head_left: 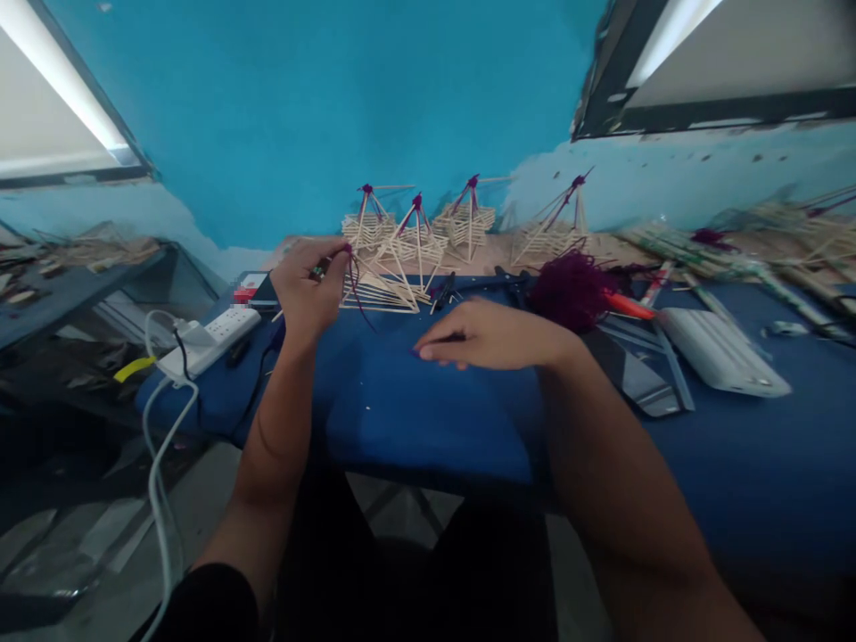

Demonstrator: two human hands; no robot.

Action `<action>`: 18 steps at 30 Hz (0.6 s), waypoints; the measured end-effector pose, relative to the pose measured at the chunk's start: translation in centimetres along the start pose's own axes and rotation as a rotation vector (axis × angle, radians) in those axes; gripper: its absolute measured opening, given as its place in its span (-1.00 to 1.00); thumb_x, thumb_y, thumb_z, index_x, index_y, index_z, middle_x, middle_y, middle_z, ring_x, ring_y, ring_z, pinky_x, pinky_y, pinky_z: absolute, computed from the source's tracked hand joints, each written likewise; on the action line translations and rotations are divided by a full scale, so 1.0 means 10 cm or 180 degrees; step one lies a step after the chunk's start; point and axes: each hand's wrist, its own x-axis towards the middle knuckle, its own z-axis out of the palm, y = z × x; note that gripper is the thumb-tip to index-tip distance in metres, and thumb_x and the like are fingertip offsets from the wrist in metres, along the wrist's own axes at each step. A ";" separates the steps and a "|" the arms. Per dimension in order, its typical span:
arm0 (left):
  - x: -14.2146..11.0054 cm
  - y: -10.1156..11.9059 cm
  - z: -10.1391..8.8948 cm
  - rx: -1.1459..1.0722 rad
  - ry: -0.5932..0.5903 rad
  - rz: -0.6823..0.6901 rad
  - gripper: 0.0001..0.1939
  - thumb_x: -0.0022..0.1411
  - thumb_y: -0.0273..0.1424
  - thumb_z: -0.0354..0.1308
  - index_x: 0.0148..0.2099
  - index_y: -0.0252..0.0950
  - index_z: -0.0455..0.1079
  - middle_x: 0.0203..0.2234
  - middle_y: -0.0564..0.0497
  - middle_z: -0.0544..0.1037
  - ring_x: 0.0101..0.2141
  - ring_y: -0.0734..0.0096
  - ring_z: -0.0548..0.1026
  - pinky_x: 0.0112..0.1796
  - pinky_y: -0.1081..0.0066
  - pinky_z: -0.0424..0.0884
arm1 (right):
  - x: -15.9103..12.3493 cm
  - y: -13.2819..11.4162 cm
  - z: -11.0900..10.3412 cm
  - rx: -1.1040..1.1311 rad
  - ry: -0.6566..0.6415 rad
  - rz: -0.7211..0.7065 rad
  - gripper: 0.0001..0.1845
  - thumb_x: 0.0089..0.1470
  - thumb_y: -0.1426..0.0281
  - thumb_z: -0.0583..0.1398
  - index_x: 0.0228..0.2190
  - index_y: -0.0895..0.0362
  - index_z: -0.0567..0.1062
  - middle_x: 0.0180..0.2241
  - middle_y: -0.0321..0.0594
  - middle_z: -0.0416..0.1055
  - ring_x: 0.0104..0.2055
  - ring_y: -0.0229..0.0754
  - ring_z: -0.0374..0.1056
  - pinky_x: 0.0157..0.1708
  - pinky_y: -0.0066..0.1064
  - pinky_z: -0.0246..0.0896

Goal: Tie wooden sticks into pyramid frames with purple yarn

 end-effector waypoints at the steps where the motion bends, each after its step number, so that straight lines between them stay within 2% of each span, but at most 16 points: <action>1: 0.00 0.04 0.00 0.0037 -0.0090 0.0084 -0.88 0.37 -0.28 0.40 -0.15 -0.11 0.78 -0.25 -0.01 0.79 -0.21 0.27 0.68 -0.11 0.28 0.60 | -0.02 0.00 -0.04 -0.0065 0.0209 -0.0022 -0.61 0.34 0.05 0.38 -0.36 0.09 0.75 -0.51 -0.29 0.53 -0.49 -0.24 0.34 -0.41 -0.36 0.08; 4: 0.04 0.14 0.00 0.0113 -0.0244 0.0238 -0.87 0.39 -0.26 0.39 -0.15 -0.10 0.77 -0.24 0.00 0.79 -0.20 0.26 0.68 -0.07 0.24 0.61 | 0.02 0.06 -0.10 -0.0212 0.1276 -0.0137 -0.59 0.39 0.06 0.34 -0.36 0.10 0.68 -0.47 -0.28 0.49 -0.45 -0.25 0.26 -0.40 -0.33 0.04; 6: 0.11 0.18 0.01 0.0094 -0.0358 0.0269 -0.88 0.38 -0.26 0.39 -0.15 -0.09 0.77 -0.27 0.01 0.79 -0.25 0.29 0.65 -0.11 0.26 0.59 | 0.10 0.17 -0.08 -0.0091 0.1959 -0.0270 -0.65 0.37 0.08 0.36 -0.32 0.09 0.67 -0.36 -0.22 0.54 -0.35 -0.21 0.32 -0.33 -0.32 0.13; 8: 0.21 0.20 0.03 -0.0029 -0.0556 0.0276 -0.89 0.37 -0.28 0.40 -0.15 -0.10 0.77 -0.30 0.02 0.77 -0.29 0.32 0.62 -0.16 0.28 0.57 | 0.19 0.28 -0.06 0.0051 0.2294 -0.0420 -0.68 0.34 0.09 0.37 -0.27 0.08 0.67 -0.26 -0.17 0.57 -0.24 -0.15 0.40 -0.23 -0.29 0.25; 14: 0.53 0.37 0.07 -0.0601 -0.1309 0.0142 -0.94 0.29 -0.39 0.47 -0.22 -0.10 0.76 -0.37 0.01 0.71 -0.34 0.31 0.60 -0.26 0.25 0.56 | 0.29 0.45 -0.10 0.0740 0.2623 -0.0542 -0.64 0.27 0.01 0.34 -0.19 0.04 0.69 -0.15 -0.15 0.63 -0.04 -0.03 0.51 0.00 -0.18 0.42; 16: 0.63 0.44 0.08 -0.0789 -0.1529 0.0068 -0.97 0.25 -0.39 0.51 -0.24 -0.13 0.77 -0.39 0.00 0.71 -0.35 0.29 0.63 -0.30 0.25 0.55 | 0.29 0.44 -0.11 0.1174 0.2557 -0.0591 -0.57 0.21 -0.07 0.37 -0.20 0.04 0.69 -0.09 -0.13 0.65 0.02 -0.01 0.53 0.01 -0.20 0.46; 18: 0.70 0.50 0.11 -0.1058 -0.1791 -0.0081 -0.94 0.20 -0.38 0.56 -0.25 -0.14 0.78 -0.41 -0.01 0.72 -0.36 0.27 0.65 -0.36 0.28 0.53 | 0.28 0.41 -0.10 0.1718 0.2246 -0.0622 -0.46 0.18 -0.17 0.38 -0.21 0.05 0.68 -0.08 -0.09 0.66 0.01 0.00 0.56 -0.04 -0.23 0.50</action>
